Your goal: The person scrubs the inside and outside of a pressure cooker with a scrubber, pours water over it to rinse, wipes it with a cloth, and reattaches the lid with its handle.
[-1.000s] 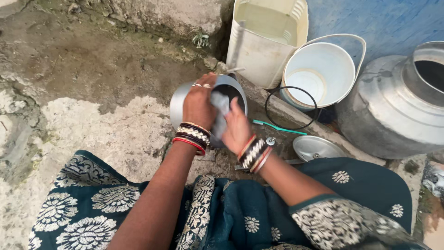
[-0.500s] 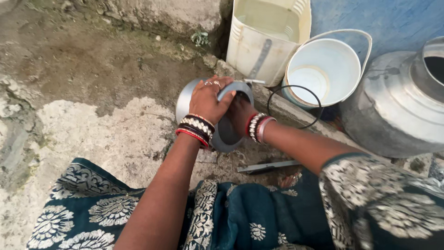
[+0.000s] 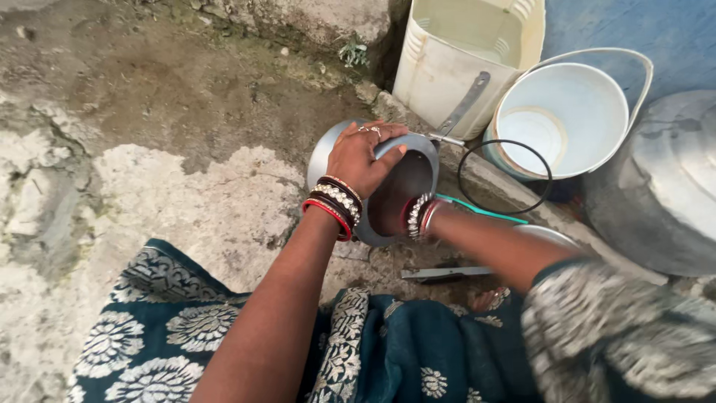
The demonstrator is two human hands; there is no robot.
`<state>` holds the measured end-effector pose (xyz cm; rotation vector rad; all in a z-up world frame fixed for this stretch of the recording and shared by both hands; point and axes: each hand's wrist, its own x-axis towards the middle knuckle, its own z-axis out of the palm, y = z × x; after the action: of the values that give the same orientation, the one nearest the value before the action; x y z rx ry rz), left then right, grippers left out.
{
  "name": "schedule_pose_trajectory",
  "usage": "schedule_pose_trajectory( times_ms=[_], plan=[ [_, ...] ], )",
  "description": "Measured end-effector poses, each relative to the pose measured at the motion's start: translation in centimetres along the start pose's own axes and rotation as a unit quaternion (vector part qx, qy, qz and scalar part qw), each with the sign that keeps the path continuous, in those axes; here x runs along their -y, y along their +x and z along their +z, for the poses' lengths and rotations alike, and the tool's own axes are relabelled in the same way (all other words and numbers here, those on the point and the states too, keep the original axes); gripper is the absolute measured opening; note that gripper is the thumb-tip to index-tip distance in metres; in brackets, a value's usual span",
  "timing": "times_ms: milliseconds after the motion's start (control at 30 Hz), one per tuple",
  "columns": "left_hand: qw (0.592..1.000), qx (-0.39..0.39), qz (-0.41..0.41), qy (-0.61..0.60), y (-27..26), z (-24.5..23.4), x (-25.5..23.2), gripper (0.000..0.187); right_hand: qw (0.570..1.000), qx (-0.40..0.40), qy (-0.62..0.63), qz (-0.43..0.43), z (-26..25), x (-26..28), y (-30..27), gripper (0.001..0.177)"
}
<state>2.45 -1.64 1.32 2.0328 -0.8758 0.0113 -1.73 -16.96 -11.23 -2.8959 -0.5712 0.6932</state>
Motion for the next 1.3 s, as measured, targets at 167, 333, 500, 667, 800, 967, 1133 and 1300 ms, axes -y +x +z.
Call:
schedule_pose_trajectory(
  times_ms=[167,333,500,667,800,967,1133,1300],
  plan=[
    [1.000,-0.012,0.007,-0.014,0.2,-0.1,-0.2,0.032,0.934,-0.202,-0.286,0.076,-0.8,-2.4,-0.1,0.045],
    [0.999,-0.005,-0.001,-0.044,-0.7,-0.4,-0.1,0.031,0.962,-0.163,0.217,-0.017,5.3,3.4,3.0,0.045],
    [0.999,-0.011,0.008,-0.043,-1.0,0.3,-0.2,0.030,0.954,-0.090,0.286,-0.024,4.0,1.6,1.1,0.045],
    [1.000,-0.005,-0.002,-0.029,-0.9,-0.3,-0.6,0.030,0.948,-0.224,-0.210,0.086,1.2,-2.1,-1.0,0.049],
    [0.999,0.006,-0.011,-0.045,-0.7,-0.5,-0.6,0.031,0.965,-0.243,-0.095,0.026,4.7,1.2,0.8,0.053],
    [0.999,-0.020,-0.004,-0.026,-1.1,1.1,-0.2,0.030,0.812,-0.247,0.529,-0.009,7.9,4.7,0.7,0.047],
    [0.997,-0.013,-0.013,-0.074,-0.7,-0.2,0.4,0.029,0.981,-0.195,0.012,0.017,4.0,1.3,-5.1,0.040],
    [0.996,-0.053,-0.001,-0.076,-1.4,0.5,0.6,0.031,0.951,-0.282,-0.112,0.064,8.0,-0.5,-5.9,0.034]
  ],
)
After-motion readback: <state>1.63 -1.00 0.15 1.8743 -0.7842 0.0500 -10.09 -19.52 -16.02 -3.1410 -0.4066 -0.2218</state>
